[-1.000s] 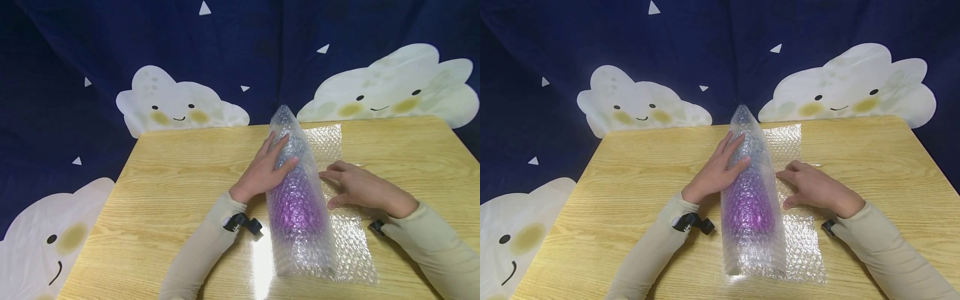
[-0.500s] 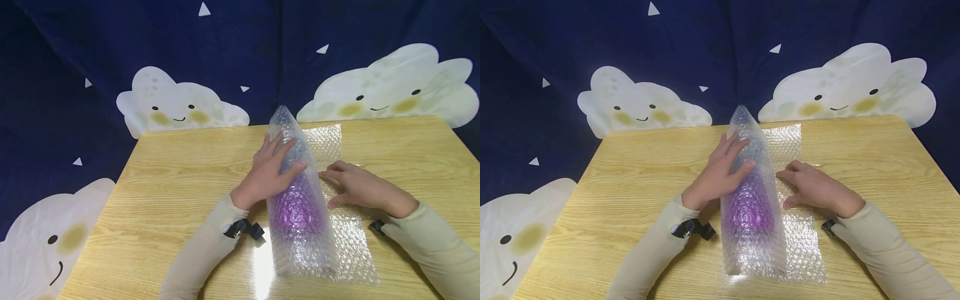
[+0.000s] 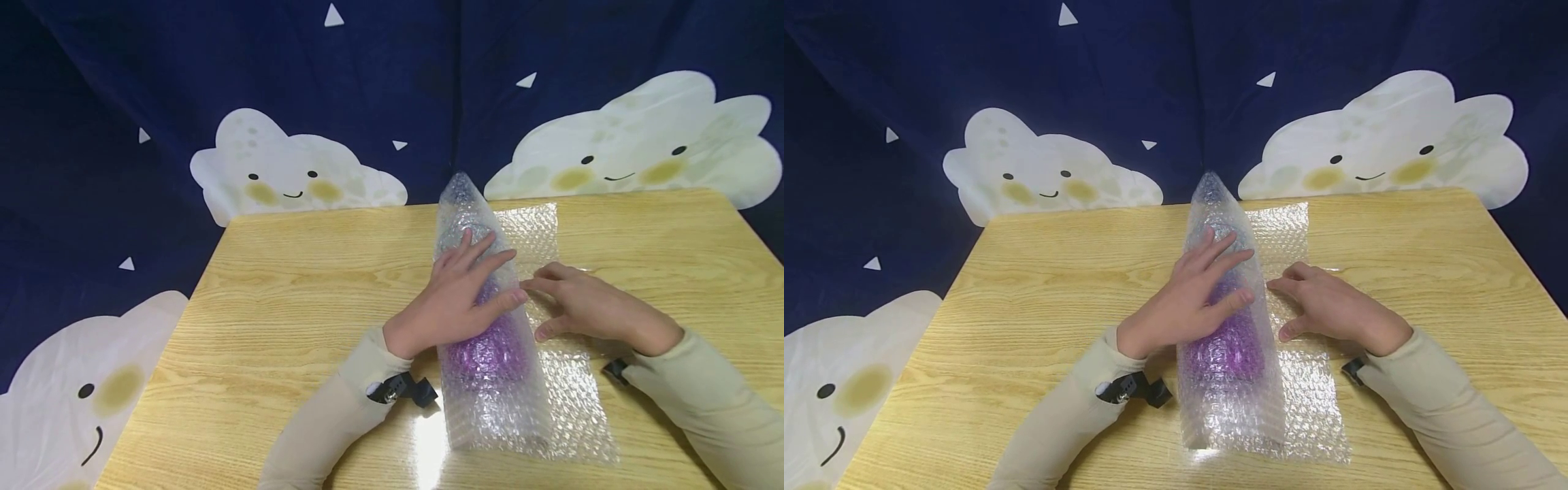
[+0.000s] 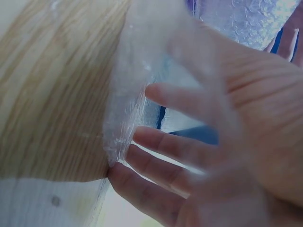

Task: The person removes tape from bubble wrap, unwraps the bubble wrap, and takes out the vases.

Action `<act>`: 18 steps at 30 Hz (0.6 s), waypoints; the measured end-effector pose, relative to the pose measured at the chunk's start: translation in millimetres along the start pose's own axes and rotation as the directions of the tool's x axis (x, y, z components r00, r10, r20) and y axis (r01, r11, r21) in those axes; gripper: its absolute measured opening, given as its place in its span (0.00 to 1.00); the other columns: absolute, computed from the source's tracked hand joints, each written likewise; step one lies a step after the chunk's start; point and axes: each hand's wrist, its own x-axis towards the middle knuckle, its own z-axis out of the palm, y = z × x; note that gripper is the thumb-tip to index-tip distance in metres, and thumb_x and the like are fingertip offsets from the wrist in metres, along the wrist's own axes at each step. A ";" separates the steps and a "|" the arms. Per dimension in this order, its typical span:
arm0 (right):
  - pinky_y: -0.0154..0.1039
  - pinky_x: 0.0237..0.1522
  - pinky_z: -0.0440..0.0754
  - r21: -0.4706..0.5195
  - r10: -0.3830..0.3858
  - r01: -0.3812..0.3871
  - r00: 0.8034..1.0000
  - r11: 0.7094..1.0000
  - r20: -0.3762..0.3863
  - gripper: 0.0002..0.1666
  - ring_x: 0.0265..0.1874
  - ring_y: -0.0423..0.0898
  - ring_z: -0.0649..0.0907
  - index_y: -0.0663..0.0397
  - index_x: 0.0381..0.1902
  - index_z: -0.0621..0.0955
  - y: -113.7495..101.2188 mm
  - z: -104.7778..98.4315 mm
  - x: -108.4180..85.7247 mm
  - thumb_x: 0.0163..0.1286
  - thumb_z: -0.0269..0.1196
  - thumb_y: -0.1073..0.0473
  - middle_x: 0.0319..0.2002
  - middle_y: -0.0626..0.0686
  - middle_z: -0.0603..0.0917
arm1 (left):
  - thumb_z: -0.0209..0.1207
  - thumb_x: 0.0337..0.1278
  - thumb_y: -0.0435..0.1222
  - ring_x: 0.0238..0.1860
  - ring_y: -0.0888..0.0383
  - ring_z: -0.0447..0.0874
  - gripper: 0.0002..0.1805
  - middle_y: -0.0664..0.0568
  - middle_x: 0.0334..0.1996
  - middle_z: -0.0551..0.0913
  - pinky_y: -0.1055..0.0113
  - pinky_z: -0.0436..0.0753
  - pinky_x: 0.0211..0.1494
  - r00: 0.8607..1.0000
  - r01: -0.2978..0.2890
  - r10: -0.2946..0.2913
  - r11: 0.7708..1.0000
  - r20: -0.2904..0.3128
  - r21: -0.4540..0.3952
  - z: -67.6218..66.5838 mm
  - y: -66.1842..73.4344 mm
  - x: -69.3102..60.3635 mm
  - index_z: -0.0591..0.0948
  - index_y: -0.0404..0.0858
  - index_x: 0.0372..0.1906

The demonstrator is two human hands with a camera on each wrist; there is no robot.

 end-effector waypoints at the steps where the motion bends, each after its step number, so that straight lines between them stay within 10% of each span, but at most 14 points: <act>1: 0.64 0.56 0.84 0.002 0.000 0.000 1.000 1.000 -0.002 0.53 0.54 0.62 0.84 0.58 0.67 0.79 0.1 0.1 -0.1 0.48 0.77 0.34 0.60 0.65 0.81 | 0.45 0.76 0.63 0.86 0.40 0.34 0.36 0.50 0.86 0.49 0.33 0.46 0.85 1.000 -0.004 0.004 1.000 0.004 0.006 0.8 0.2 -0.1 0.63 0.54 0.81; 18: 0.63 0.56 0.84 -0.002 0.006 -0.006 1.000 1.000 0.000 0.53 0.54 0.62 0.84 0.59 0.66 0.80 0.0 -0.3 -0.4 0.48 0.77 0.34 0.60 0.64 0.81 | 0.44 0.75 0.64 0.86 0.40 0.33 0.36 0.51 0.86 0.51 0.33 0.49 0.84 0.999 0.004 -0.006 0.999 0.038 0.046 4.4 -1.7 0.3 0.65 0.55 0.80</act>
